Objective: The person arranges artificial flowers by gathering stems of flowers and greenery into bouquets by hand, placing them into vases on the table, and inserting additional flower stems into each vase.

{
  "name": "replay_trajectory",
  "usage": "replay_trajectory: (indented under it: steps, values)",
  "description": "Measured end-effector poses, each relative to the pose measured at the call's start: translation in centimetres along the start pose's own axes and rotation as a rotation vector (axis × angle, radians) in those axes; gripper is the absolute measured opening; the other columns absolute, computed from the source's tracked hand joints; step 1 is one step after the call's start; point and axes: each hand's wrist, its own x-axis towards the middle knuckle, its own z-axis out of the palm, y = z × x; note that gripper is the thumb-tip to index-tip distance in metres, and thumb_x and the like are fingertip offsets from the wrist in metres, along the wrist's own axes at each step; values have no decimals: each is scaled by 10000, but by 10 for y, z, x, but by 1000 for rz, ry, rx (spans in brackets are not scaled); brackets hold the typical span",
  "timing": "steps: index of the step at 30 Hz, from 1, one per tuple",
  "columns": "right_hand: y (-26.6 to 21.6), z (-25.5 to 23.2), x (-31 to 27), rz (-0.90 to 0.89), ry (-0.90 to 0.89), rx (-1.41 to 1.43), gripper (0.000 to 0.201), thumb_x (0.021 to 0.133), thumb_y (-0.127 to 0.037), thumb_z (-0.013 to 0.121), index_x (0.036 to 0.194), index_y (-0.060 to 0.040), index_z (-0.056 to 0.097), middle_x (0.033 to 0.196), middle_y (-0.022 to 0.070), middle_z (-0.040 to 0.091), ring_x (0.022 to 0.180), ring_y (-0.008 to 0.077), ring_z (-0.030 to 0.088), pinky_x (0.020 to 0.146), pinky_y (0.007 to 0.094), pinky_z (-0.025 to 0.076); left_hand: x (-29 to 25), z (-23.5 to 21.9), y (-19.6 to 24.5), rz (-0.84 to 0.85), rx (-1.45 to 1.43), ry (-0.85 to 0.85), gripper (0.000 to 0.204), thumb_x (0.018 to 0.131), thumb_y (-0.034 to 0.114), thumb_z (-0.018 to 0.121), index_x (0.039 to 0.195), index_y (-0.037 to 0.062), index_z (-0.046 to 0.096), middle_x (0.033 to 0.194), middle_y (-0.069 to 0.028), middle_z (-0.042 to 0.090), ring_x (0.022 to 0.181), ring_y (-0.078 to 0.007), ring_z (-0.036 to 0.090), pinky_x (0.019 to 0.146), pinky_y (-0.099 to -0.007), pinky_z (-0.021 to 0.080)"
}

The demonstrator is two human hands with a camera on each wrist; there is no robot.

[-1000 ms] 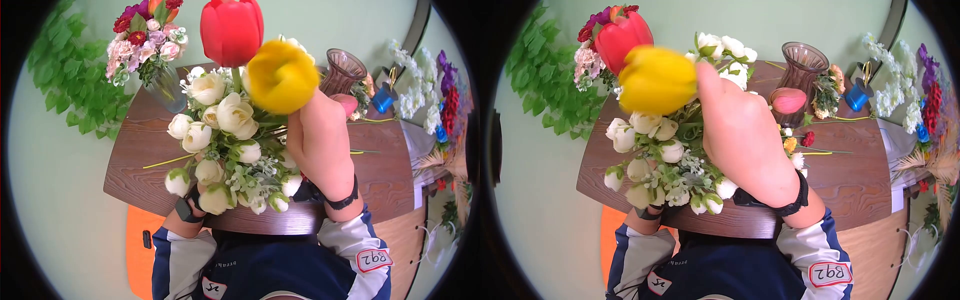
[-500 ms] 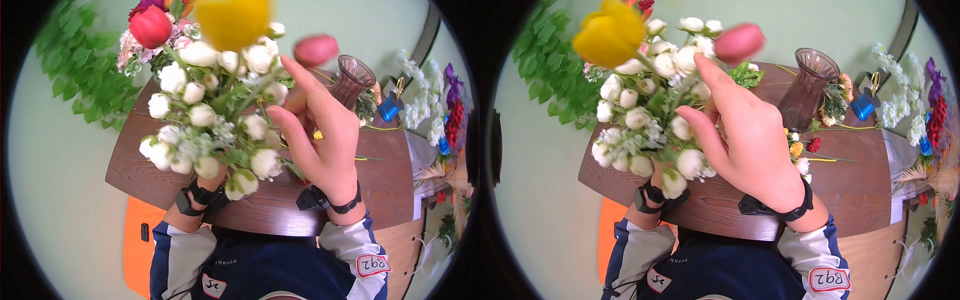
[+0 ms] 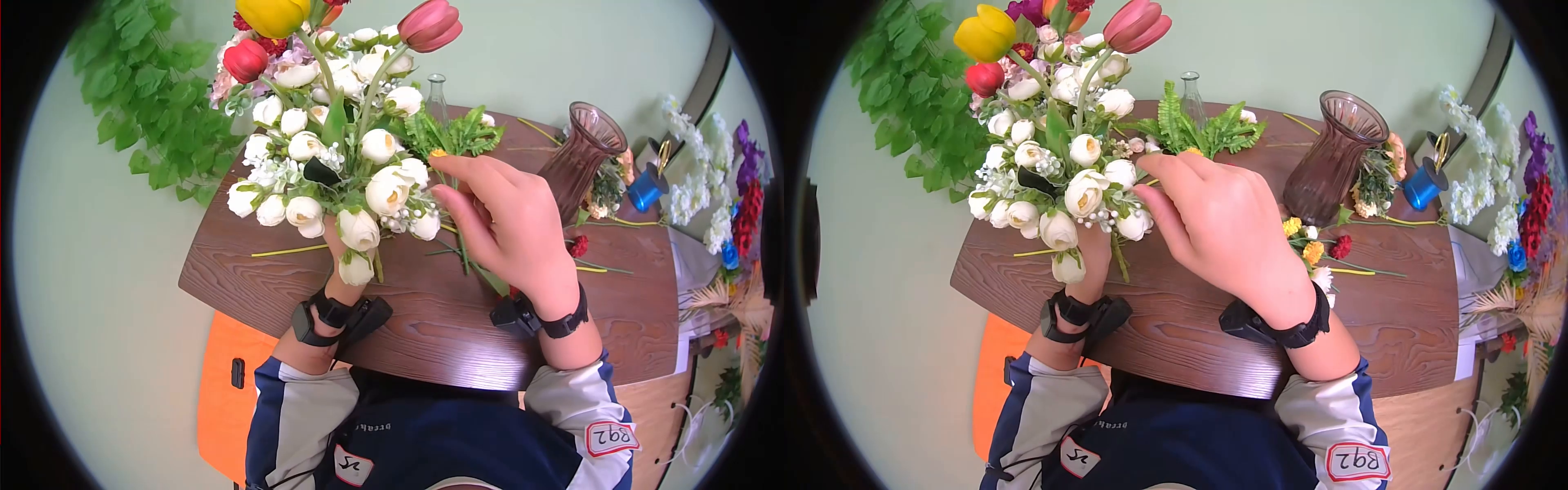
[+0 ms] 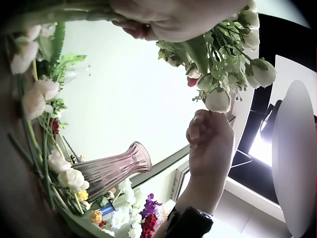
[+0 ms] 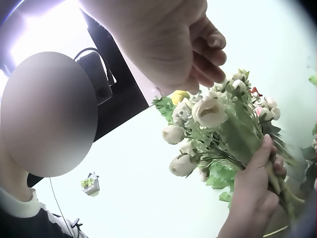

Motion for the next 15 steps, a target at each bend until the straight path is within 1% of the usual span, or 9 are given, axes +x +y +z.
replay_trajectory:
  steps: [5, 7, 8, 9, 10, 11, 12, 14, 15]
  values:
    - [9, 1, -1, 3, -54, -61, 114, 796, -129, 625, 883, -57, 627, 711, 104, 596, 595, 281, 592, 503, 359, 461, -2, 1, 19, 230, 104, 191, 279, 860, 36, 542, 1106, 12, 412, 1034, -101, 539, 913, -181, 567, 741, -299, 500]
    - [9, 1, -1, 27, -50, -35, 116, 793, -132, 626, 878, -53, 634, 707, 103, 601, 599, 284, 593, 506, 354, 463, -7, -11, 39, 149, -105, 48, 422, 790, -48, 606, 1132, 4, 365, 1086, -96, 514, 957, -179, 546, 793, -303, 487]
    - [10, 0, -1, 48, -47, -9, 119, 791, -134, 628, 873, -49, 641, 703, 103, 606, 604, 288, 594, 509, 350, 465, -7, -9, 33, 149, -106, 47, 422, 790, -48, 606, 1132, 4, 365, 1086, -96, 514, 957, -179, 546, 793, -303, 487]
    - [10, -1, 0, 48, -46, -9, 119, 791, -134, 628, 873, -49, 641, 703, 103, 606, 604, 288, 594, 509, 350, 465, -8, -6, 20, 4, -167, 16, 351, 805, 8, 587, 1116, -8, 428, 1071, -125, 534, 977, -241, 534, 845, -349, 437]
    - [11, -2, 0, 153, -85, 58, 148, 797, -140, 629, 899, -35, 645, 699, 111, 609, 588, 265, 594, 513, 333, 465, -7, -4, 14, -141, -228, -16, 304, 819, 65, 568, 1100, -21, 490, 1055, -155, 554, 996, -304, 522, 898, -396, 388]
    - [12, -2, 1, 259, -124, 126, 177, 802, -147, 631, 925, -22, 649, 696, 119, 612, 573, 242, 594, 517, 315, 465, -8, -3, 9, -140, -229, -18, 304, 819, 65, 568, 1100, -21, 490, 1055, -155, 554, 996, -304, 522, 898, -396, 388]
    - [14, -2, 2, 260, -123, 125, 177, 802, -147, 631, 925, -22, 649, 696, 119, 612, 573, 242, 594, 517, 315, 465, -14, -9, 6, -125, -194, -24, 310, 822, 70, 566, 1108, -19, 486, 1064, -154, 551, 1001, -301, 520, 899, -393, 389]
    - [22, 3, 2, 629, -298, 376, 244, 837, -180, 623, 984, 14, 641, 704, 119, 637, 571, 154, 586, 546, 275, 465, -18, -8, 4, -95, -126, -39, 321, 829, 80, 562, 1123, -15, 477, 1081, -152, 543, 1010, -294, 517, 901, -388, 392]
    - [27, 9, 0, 632, -295, 375, 244, 837, -180, 623, 984, 14, 641, 704, 119, 637, 571, 154, 586, 546, 275, 465, -16, 0, 4, -80, -91, -47, 326, 832, 85, 560, 1130, -13, 473, 1090, -151, 539, 1015, -290, 516, 902, -385, 394]
